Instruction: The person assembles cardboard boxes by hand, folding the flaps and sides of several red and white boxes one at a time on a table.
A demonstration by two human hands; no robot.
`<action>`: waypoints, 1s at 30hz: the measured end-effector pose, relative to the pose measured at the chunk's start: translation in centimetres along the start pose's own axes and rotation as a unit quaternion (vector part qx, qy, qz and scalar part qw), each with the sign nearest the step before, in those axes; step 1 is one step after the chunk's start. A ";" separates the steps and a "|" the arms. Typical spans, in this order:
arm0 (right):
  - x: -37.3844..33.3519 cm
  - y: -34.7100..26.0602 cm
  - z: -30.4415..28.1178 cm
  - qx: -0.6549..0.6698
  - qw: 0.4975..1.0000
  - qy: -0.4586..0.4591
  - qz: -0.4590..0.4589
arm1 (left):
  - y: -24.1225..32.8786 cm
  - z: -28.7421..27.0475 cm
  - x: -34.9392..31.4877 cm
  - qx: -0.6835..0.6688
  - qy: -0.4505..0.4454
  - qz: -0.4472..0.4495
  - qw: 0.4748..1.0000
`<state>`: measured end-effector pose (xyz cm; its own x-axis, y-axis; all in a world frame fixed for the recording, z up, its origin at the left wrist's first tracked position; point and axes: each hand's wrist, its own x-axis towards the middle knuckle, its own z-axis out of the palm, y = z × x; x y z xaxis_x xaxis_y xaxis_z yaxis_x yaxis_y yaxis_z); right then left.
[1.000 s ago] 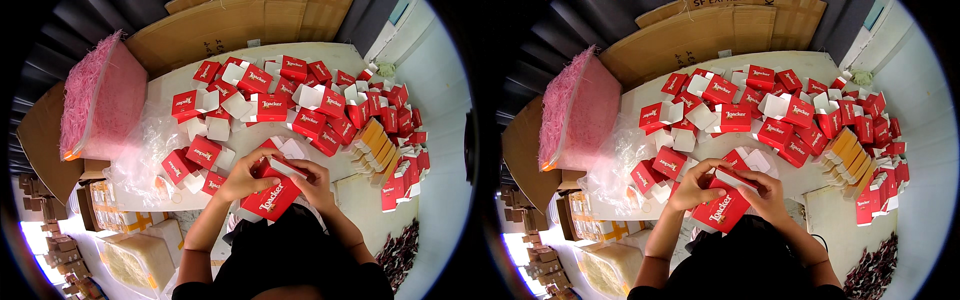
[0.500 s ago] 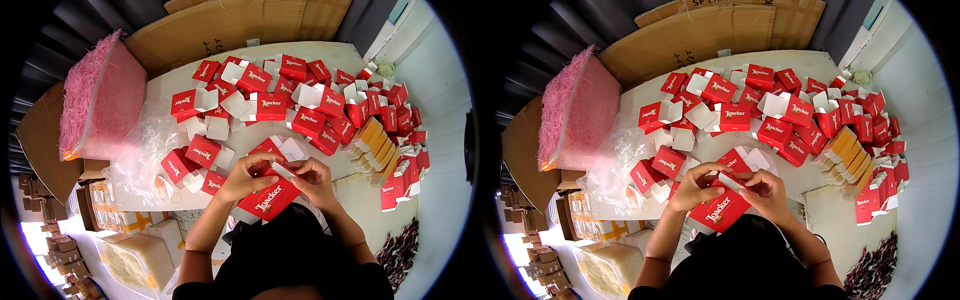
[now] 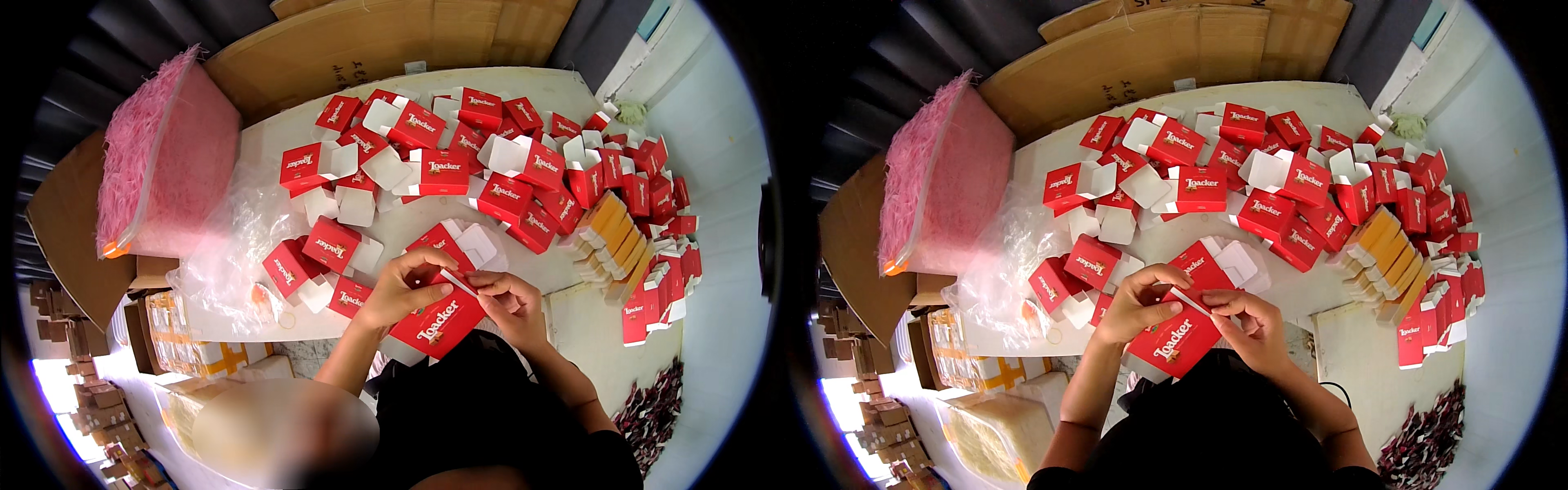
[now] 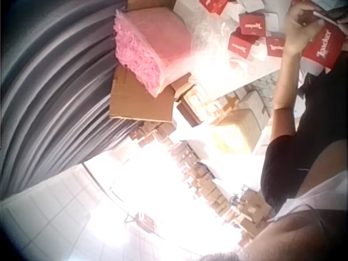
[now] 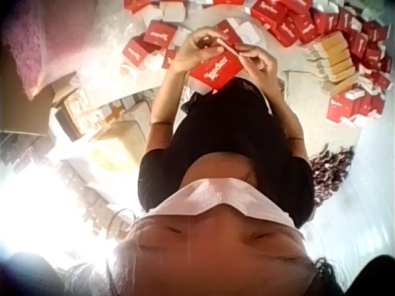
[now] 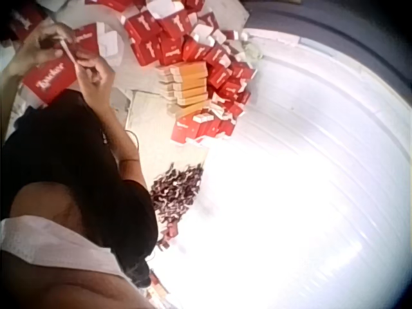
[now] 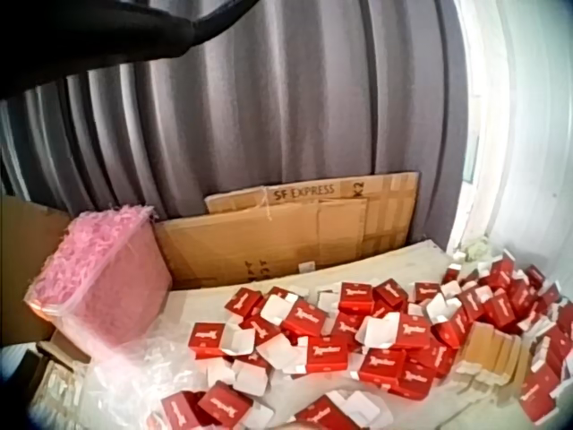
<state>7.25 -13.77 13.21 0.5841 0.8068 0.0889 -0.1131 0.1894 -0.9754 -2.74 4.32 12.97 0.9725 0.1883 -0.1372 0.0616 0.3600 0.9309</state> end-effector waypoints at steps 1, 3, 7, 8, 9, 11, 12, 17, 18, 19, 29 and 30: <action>-0.2 0.2 -0.1 0.006 1.000 -0.005 -0.007 | 0.0 0.2 0.0 0.003 -0.004 0.019 1.000; -0.3 0.7 0.0 0.023 1.000 -0.008 -0.014 | -0.3 0.1 -0.1 0.003 0.000 0.038 0.999; 0.0 1.6 0.8 0.008 1.000 -0.007 0.007 | -1.0 -0.2 -0.1 0.013 0.023 0.038 0.999; 0.2 1.9 1.0 -0.011 1.000 -0.010 0.018 | -1.1 -0.1 0.1 0.020 0.028 0.039 0.999; 0.2 2.2 1.1 -0.008 1.000 -0.008 0.017 | -1.1 -0.1 0.2 0.018 0.023 0.040 0.999; 0.0 3.0 1.0 -0.002 1.000 -0.007 0.016 | -1.0 0.0 0.2 0.012 0.013 0.044 0.999; 0.0 3.0 1.0 0.034 0.998 -0.006 0.043 | -1.2 -0.1 0.2 0.011 0.025 0.026 0.999; -0.4 3.6 2.3 0.018 0.997 0.014 0.072 | -2.6 -0.6 0.0 0.065 0.085 -0.001 0.994; -0.4 3.6 2.5 0.011 0.996 0.036 0.080 | -2.6 -0.6 0.3 0.077 0.090 0.008 0.993; -0.3 3.8 2.4 0.056 0.991 0.034 0.115 | -2.6 -0.6 0.5 0.089 0.104 0.004 0.991; -0.5 7.4 0.9 0.142 0.971 0.045 0.186 | -4.5 -0.8 1.2 0.056 0.121 -0.042 0.990; -0.3 7.0 1.1 0.153 0.965 0.068 0.201 | -4.1 -1.3 1.2 0.046 0.073 -0.036 0.996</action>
<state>5.39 -12.03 6.59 0.5418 0.7718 -0.3328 -0.5724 0.0489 -0.8185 -2.12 4.27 8.51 0.9222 0.2982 -0.2464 0.1571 0.2934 0.9430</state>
